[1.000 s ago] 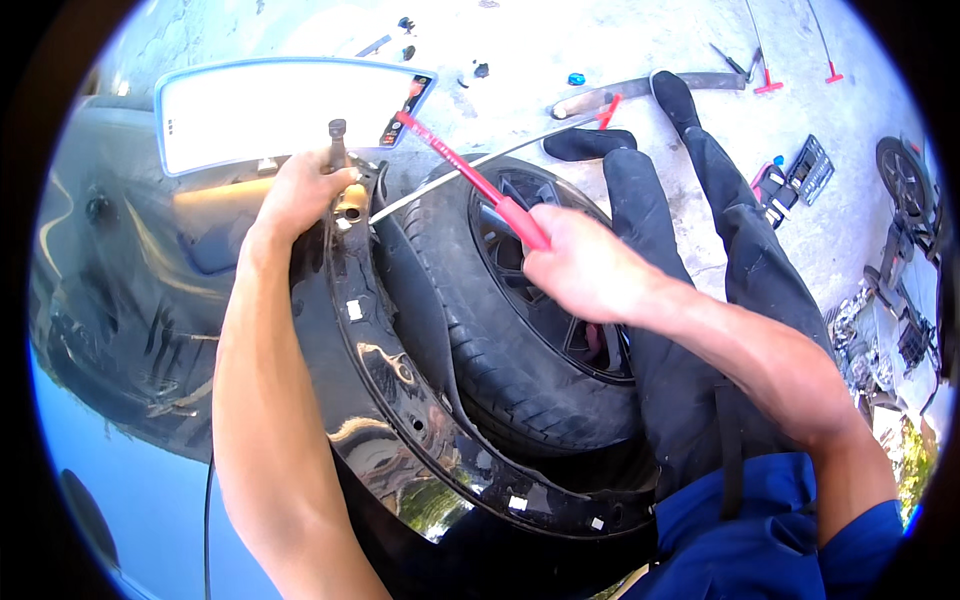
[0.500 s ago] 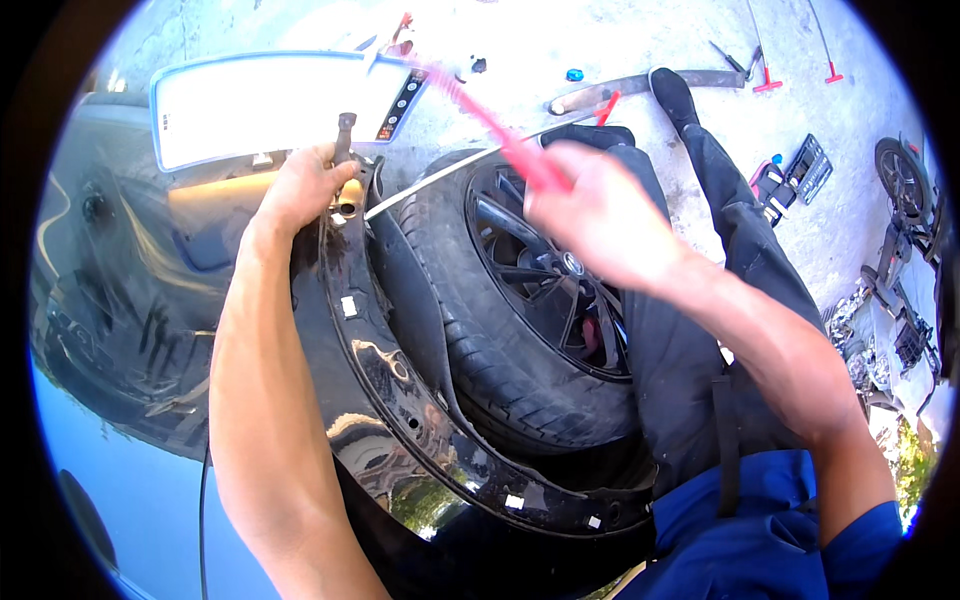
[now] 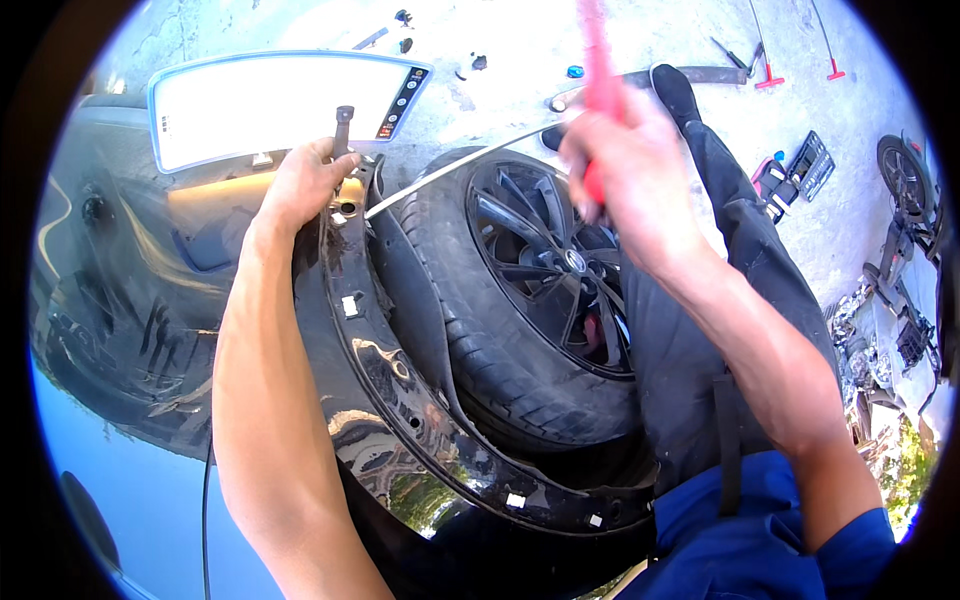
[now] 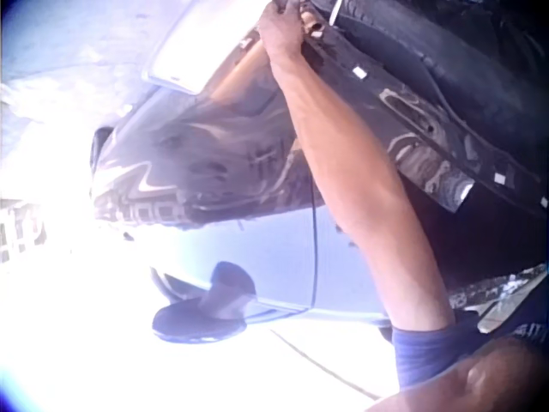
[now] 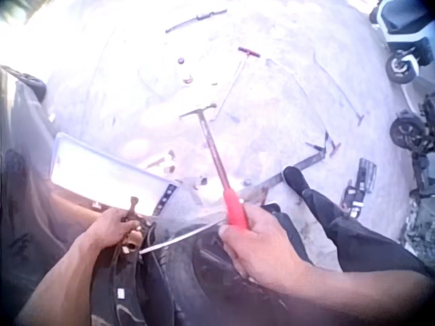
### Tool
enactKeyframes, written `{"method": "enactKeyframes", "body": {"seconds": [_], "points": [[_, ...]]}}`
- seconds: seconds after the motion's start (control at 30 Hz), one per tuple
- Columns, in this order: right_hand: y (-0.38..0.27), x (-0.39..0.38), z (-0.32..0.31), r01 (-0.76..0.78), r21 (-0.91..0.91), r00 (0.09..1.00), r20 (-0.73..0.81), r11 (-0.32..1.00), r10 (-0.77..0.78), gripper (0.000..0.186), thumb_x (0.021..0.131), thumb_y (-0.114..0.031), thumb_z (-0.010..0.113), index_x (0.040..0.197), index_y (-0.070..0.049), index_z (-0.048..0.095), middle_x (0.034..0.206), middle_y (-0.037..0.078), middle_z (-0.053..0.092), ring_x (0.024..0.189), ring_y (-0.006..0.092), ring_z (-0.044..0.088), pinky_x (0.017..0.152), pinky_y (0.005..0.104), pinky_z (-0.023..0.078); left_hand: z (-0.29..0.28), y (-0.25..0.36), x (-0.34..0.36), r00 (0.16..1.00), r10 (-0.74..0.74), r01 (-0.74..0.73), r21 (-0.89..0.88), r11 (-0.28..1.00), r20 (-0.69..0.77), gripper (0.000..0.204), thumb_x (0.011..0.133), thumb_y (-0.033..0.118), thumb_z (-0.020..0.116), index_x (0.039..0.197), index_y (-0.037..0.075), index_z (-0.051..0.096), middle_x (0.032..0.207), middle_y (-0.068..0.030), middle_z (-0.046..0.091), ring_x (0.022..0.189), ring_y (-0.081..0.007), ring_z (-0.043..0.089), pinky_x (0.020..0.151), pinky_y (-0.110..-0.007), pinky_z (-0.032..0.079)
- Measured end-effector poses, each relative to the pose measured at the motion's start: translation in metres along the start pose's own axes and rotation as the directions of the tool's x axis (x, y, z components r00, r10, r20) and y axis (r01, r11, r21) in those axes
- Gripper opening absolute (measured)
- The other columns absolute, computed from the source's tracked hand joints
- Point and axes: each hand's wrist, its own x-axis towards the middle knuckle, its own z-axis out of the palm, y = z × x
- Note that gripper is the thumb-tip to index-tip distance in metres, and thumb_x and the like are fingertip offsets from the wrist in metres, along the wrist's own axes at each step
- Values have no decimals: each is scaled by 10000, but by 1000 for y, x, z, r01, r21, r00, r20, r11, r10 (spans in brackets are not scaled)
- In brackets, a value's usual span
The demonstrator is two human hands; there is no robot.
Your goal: The person performs paintless dent repair on a car fender using a slide hammer and a PDR light board. They use the tool to pull out the dent while monitoring the reflection of the light board on the car's surface.
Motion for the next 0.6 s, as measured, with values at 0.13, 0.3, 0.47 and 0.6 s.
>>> {"method": "enactKeyframes", "body": {"seconds": [0.13, 0.3, 0.47, 0.6], "points": [[44, -18, 9, 30, 129, 996, -89, 991, -18, 175, 939, -123, 545, 1065, -2, 549, 714, 78, 584, 550, 149, 578, 515, 327, 478, -6, 8, 2, 994, 96, -101, 104, 989, 58, 346, 956, 267, 682, 1043, -68, 689, 766, -135, 636, 731, -201, 593, 752, -380, 490], [17, -5, -4, -12, -543, 957, 239, 839, 168, 243, 919, -193, 570, 1008, 31, 597, 811, 186, 662, 817, 274, 688, 770, 425, 533, -11, 0, -6, 1000, 7, -6, -18, 1000, 24, 324, 961, 243, 662, 1118, -37, 702, 911, -184, 724, 853, -235, 662, 843, -379, 505], [9, -2, -2, 105, 130, 982, -169, 986, -83, 185, 930, -184, 585, 918, -2, 558, 716, 77, 607, 489, 127, 550, 444, 304, 436, -8, -1, -4, 999, 22, -25, 72, 997, 35, 364, 956, 292, 690, 982, -70, 681, 791, -102, 641, 743, -183, 571, 748, -372, 477], [47, -18, 11, 194, -566, 965, 259, 801, -51, 226, 926, -159, 540, 1029, 40, 564, 809, 200, 657, 697, 275, 678, 661, 416, 544, -12, 8, 0, 994, 100, -105, 166, 980, 39, 371, 955, 289, 687, 968, -82, 675, 776, -128, 628, 742, -223, 579, 762, -401, 475]]}}
